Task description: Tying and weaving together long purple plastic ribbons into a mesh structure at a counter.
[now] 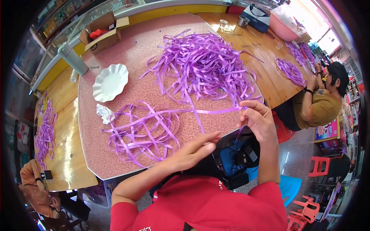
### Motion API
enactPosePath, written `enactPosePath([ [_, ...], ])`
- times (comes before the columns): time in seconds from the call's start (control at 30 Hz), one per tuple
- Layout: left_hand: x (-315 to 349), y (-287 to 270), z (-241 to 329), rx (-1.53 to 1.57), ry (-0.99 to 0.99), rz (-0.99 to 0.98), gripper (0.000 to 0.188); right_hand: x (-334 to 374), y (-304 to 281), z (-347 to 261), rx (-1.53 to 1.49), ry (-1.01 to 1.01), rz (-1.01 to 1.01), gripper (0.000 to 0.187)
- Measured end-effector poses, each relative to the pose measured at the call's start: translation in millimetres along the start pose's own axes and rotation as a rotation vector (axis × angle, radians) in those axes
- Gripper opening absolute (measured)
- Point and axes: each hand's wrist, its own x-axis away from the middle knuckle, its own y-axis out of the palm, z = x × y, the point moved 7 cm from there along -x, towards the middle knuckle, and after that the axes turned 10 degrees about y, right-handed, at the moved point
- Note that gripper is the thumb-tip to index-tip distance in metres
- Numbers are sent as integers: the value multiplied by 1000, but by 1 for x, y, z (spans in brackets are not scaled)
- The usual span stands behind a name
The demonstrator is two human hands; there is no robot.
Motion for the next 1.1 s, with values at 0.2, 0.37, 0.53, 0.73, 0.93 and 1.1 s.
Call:
enactPosePath([
  [0.2, -72, 41, -21, 733, 31, 271, 69, 24, 19, 11, 65, -34, 117, 26],
  [0.37, -60, -3, -3, 773, 157, 473, 45, 35, 19, 10, 429, -274, 209, 20],
  [0.53, -11, -88, 7, 696, 222, 655, 44, 40, -38, 13, 124, -350, 344, 21],
  [0.73, 88, -201, 15, 612, 394, 1082, 39, 42, -144, 24, -456, -420, 136, 30],
  [0.93, 134, -234, 20, 528, 424, 1161, 40, 50, -199, 37, -680, -426, 201, 30],
  [1.1, 107, -199, 25, 204, 367, 1039, 41, 55, -177, 15, -449, -463, 406, 37],
])
